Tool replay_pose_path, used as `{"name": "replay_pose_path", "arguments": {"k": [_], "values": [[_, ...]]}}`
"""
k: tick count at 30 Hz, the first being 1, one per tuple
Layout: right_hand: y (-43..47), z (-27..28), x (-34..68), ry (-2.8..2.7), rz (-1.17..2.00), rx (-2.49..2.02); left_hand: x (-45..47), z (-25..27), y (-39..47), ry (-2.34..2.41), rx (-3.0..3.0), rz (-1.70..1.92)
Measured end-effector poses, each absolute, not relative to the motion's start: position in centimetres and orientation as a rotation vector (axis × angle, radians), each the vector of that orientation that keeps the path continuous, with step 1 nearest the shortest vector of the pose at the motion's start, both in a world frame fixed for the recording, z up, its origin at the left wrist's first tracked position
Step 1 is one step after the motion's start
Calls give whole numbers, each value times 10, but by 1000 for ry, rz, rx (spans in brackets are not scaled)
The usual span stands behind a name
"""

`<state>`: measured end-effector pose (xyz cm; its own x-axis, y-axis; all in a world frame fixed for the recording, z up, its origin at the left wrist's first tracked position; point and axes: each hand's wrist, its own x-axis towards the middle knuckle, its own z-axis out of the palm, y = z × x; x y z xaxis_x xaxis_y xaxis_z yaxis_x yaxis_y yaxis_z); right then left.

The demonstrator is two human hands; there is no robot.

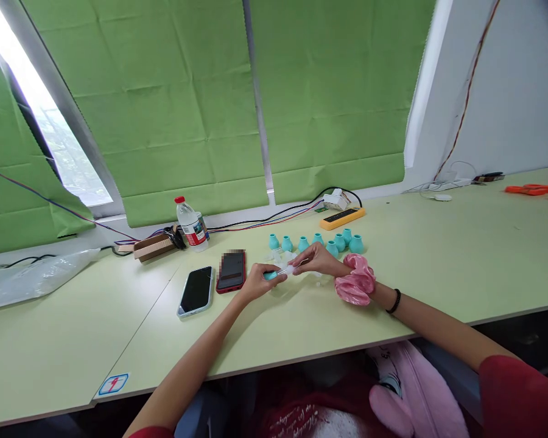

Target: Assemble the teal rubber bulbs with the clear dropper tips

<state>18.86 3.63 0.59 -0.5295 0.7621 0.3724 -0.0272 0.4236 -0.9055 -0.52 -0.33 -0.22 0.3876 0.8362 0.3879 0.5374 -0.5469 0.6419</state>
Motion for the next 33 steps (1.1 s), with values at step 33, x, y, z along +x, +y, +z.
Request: {"name": "replay_pose_path", "arguments": {"k": [33], "values": [[47,-11,188,-1472,1712,-685,7,-16,-11,1500,3083,1117]]}}
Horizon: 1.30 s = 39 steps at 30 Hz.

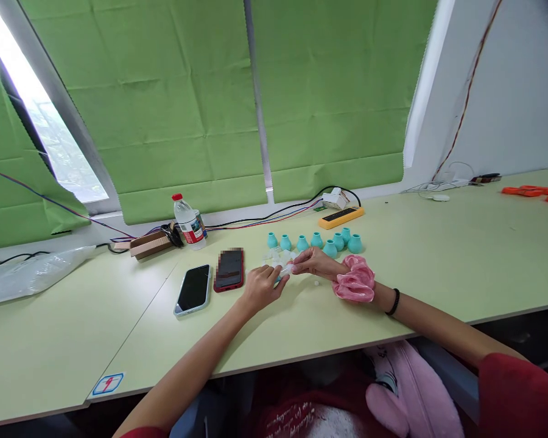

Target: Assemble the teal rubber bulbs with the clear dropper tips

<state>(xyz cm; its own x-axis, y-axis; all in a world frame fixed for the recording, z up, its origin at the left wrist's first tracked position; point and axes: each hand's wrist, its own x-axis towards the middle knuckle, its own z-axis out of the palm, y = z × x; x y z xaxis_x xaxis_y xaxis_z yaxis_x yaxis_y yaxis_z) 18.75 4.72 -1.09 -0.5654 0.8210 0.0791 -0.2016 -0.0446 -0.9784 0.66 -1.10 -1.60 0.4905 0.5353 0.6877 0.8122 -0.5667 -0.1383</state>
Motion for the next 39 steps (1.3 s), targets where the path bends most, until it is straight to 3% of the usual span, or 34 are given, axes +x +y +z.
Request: {"name": "replay_pose_path", "arguments": {"k": [7,17,25,28,32,39], "values": [[43,-5,186,-1391,1722,-662,9,-15,-11,-1203,-2310,-933],[33,3,185,-1568,1547,-638,18,-14,-18,-1402,-2568,-1376],[24,21,186,-1684,977,-715,18,-14,-15,-1386,-2661,-1470],[34,30,200,-1630,732,-745,14,-12,-12,-1392,-2543,-1314],[53,41,234,-1588,186,-871,9,-8,-9,-1513,-2403,-844],[74,54,288,-1430,-519,-1388,5,-2,-7,-1663,-2343,-263]]}}
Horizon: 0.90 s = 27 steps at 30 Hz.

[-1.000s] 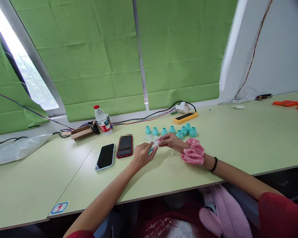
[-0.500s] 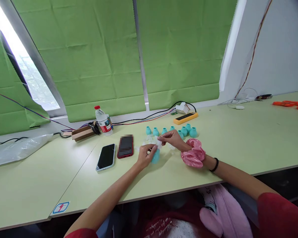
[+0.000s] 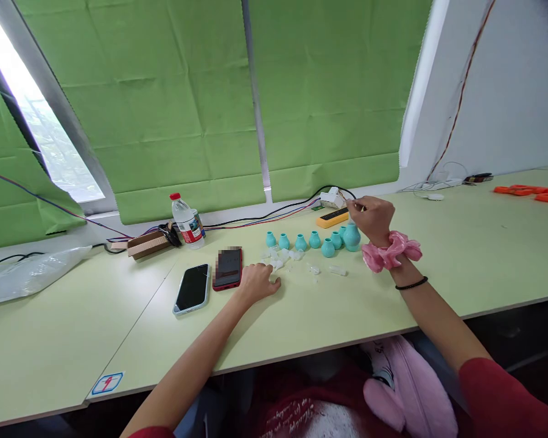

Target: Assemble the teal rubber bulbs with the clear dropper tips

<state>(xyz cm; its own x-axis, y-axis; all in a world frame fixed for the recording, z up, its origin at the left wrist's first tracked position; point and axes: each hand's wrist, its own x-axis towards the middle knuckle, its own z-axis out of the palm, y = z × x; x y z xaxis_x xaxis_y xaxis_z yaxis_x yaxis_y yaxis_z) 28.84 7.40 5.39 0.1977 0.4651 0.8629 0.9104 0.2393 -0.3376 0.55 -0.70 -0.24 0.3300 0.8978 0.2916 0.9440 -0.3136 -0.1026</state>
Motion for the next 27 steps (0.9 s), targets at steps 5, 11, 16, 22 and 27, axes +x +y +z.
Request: {"name": "replay_pose_path", "arguments": {"k": [5,11,16,22,27], "values": [[88,52,317,-1247,-528,-1700,4,-5,-5,-1622,-2440,-170],[106,42,348,-1064,-416,-1865,3,-8,-2,-1563,-2484,-204],[116,29,354,-1081,-297,-1960,2,-8,-1,-1544,-2520,-270],[125,16,356,-1160,-178,-2018,3,-8,-3,-1546,-2541,-313],[128,13,351,-1171,-417,-1817,3,-10,-2,-1555,-2534,-345]]}}
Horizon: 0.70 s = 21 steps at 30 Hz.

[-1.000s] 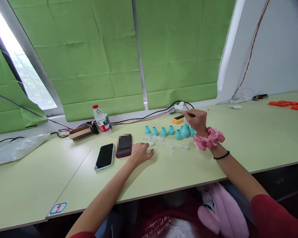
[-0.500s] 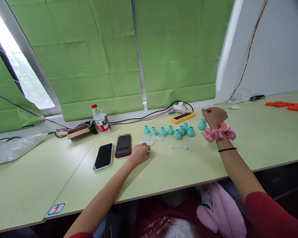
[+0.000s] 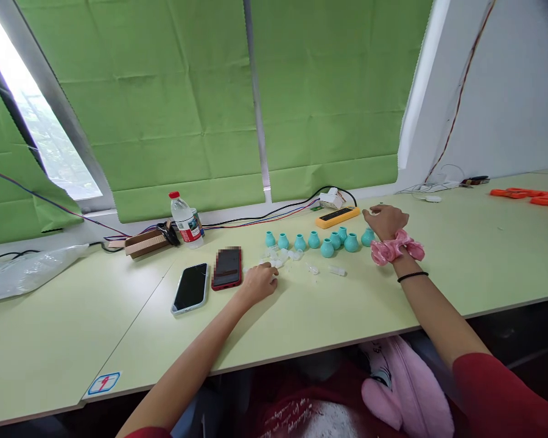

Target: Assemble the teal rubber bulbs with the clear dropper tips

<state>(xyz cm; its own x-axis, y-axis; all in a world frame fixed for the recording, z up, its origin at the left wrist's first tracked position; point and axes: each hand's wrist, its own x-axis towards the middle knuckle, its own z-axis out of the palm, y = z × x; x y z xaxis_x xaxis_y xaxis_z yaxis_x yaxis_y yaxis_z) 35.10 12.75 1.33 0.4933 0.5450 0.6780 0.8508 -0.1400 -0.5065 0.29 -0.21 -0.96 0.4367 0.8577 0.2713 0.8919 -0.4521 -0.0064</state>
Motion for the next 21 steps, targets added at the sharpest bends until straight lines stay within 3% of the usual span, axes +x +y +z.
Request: {"name": "replay_pose_path", "arguments": {"k": [3,6,13,17,21], "values": [[126,16,337,-1166,-668,-1527,3,-10,-1,-1584,-2513,-350],[118,18,310,-1368,-725,-1210,4,-10,-1,-1618,-2499,-332],[65,2,210,-2155,-443,-724,3,-11,1,-1636,-2516,-321],[46,-19,178,-2564,-260,-705,2,-14,4,-1636,-2521,-382],[50,-33,178,-2636,-208,-792,2,-16,5,-1623,-2525,-451]]}}
